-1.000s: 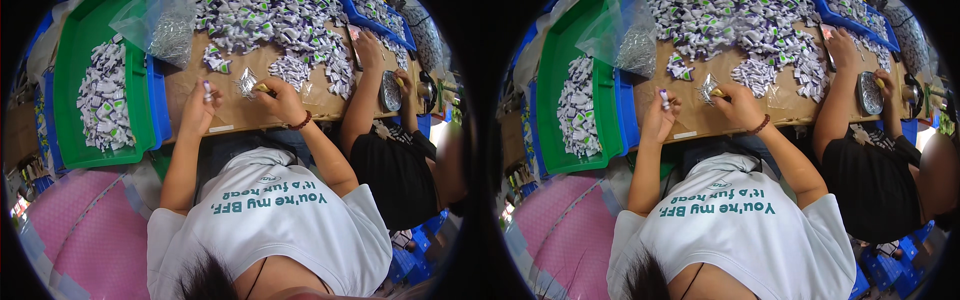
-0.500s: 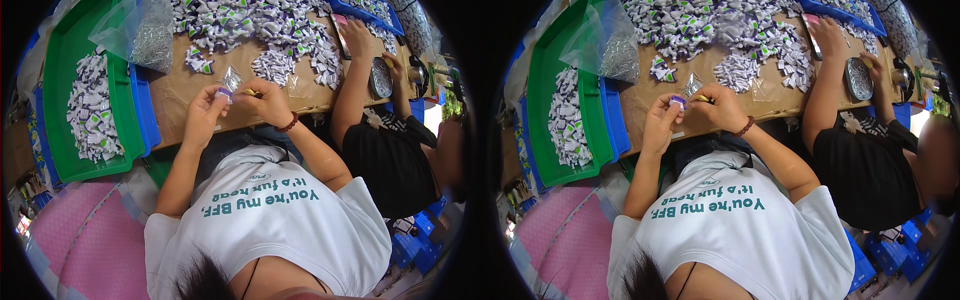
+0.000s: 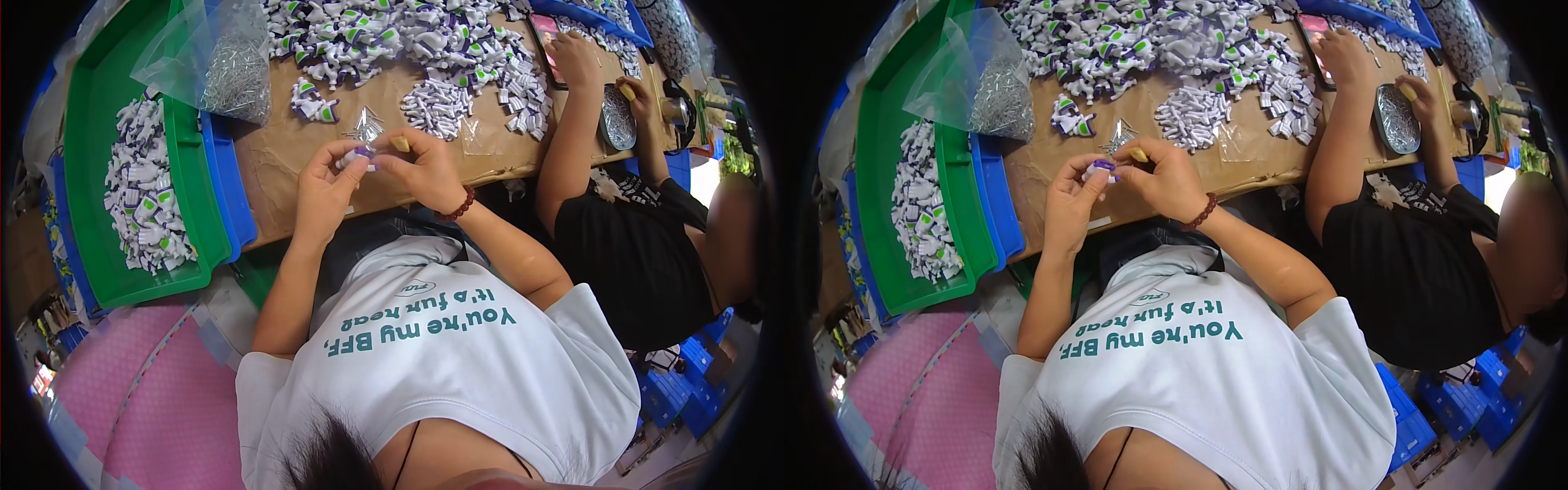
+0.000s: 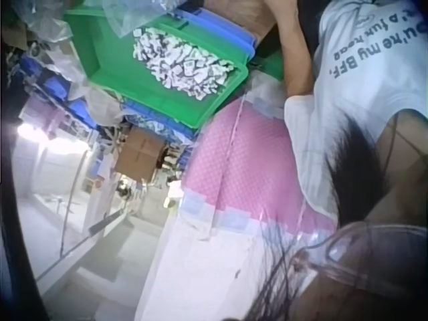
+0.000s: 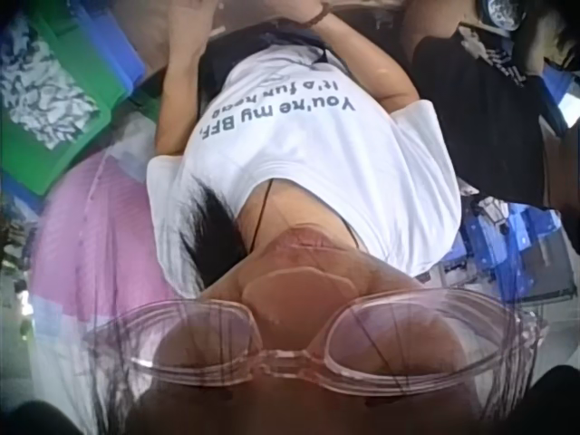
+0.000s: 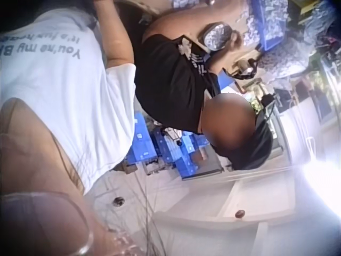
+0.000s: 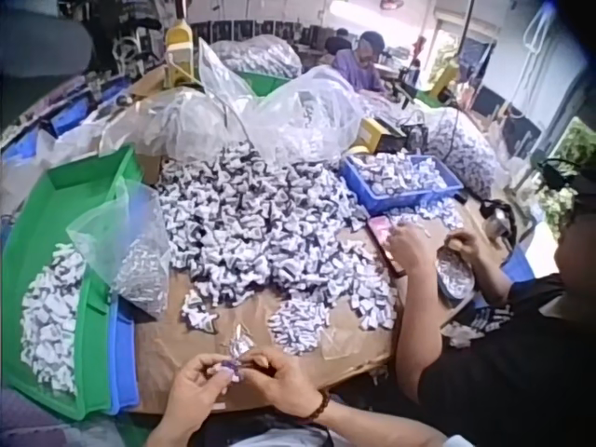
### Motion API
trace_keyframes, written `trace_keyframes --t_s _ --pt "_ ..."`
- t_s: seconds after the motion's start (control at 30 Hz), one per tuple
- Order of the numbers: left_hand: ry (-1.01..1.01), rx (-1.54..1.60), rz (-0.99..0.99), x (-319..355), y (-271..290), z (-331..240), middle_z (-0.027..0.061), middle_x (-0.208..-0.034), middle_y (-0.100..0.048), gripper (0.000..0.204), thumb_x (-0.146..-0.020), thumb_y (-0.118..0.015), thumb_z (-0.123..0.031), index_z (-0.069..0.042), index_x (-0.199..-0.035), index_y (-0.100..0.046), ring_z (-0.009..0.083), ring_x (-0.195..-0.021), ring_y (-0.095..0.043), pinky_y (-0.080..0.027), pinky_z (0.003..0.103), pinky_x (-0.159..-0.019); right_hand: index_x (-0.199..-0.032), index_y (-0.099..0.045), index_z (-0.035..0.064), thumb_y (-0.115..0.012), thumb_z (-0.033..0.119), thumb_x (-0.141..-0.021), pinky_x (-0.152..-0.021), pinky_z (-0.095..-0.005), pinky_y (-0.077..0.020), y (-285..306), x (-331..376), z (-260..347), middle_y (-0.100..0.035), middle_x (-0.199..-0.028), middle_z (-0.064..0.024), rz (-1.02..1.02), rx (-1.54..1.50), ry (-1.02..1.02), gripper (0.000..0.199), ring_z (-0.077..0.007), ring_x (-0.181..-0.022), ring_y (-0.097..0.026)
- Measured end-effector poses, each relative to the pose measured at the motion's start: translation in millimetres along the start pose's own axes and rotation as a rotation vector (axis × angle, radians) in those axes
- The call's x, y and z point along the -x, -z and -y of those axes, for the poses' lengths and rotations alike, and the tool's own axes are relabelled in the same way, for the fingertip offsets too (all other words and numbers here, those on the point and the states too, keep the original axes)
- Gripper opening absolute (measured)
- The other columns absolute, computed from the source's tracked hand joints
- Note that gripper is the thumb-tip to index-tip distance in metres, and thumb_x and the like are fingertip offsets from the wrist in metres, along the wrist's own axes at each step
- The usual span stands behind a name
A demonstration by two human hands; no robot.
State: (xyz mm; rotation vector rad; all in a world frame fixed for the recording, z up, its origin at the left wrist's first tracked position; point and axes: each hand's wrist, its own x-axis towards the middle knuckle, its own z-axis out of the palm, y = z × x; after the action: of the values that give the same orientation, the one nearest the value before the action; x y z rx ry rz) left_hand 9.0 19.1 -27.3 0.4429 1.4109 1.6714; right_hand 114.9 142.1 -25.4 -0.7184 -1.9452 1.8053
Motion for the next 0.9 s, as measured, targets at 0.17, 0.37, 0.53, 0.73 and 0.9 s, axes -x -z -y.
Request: trace_keyframes --t_s 0.17,0.37,0.53,0.73,0.9 --pt "0.056 0.204 0.029 1.1 -4.6 6.0 0.0077 -0.098 -0.06 0.022 -0.087 -0.055 -0.005 -0.003 -0.108 -0.054 0.0118 -0.084 -0.058 -0.048 0.022 -0.069 -0.091 -0.063 0.0022 -0.067 0.007 -0.075 -0.067 -0.0261 -0.0471 -1.1 4.2 -11.4 -0.065 -0.08 -0.0055 -0.02 -0.275 -0.134 0.017 -0.01 -0.075 -0.06" --pt "0.075 0.236 -0.055 -2.3 -2.0 11.4 0.0096 -0.099 -0.061 0.021 -0.089 -0.051 -0.005 -0.002 -0.11 -0.054 0.0155 -0.088 -0.06 -0.05 0.026 -0.078 -0.09 -0.062 0.0035 -0.063 0.006 -0.075 -0.06 -0.0296 -0.0458 63.0 -2.3 -26.7 -0.063 -0.078 -0.0088 -0.103 0.574 0.161 0.015 -0.0179 -0.067 -0.059" --pt "0.099 0.179 0.004 -3.9 -0.9 16.2 0.0129 -0.103 -0.06 0.025 -0.091 -0.049 -0.008 0.0 -0.114 -0.051 0.0182 -0.091 -0.06 -0.049 0.027 -0.081 -0.088 -0.059 0.0051 -0.058 0.005 -0.073 -0.066 -0.0409 -0.0459 86.0 0.4 -36.0 -0.058 -0.083 -0.0147 -0.117 0.957 0.196 0.016 -0.033 -0.078 -0.056" --pt "0.115 0.16 0.02 -1.2 -3.9 18.7 0.014 -0.103 -0.06 0.021 -0.089 -0.052 -0.006 0.0 -0.109 -0.05 0.0183 -0.09 -0.061 -0.05 0.027 -0.08 -0.088 -0.059 0.0051 -0.058 0.004 -0.07 -0.065 -0.04 -0.0457 82.5 -1.8 -44.6 -0.056 -0.082 -0.0149 -0.126 0.866 0.209 0.018 -0.033 -0.075 -0.056" --pt "0.177 0.161 0.044 1.1 -7.0 18.3 0.0125 -0.1 -0.06 0.021 -0.089 -0.053 -0.009 0.0 -0.108 -0.049 0.0188 -0.09 -0.061 -0.051 0.026 -0.078 -0.089 -0.061 0.0036 -0.062 0.007 -0.071 -0.062 -0.032 -0.0457 77.3 -1.4 -21.0 -0.057 -0.077 -0.0096 -0.118 0.529 0.037 0.018 -0.0208 -0.066 -0.056"
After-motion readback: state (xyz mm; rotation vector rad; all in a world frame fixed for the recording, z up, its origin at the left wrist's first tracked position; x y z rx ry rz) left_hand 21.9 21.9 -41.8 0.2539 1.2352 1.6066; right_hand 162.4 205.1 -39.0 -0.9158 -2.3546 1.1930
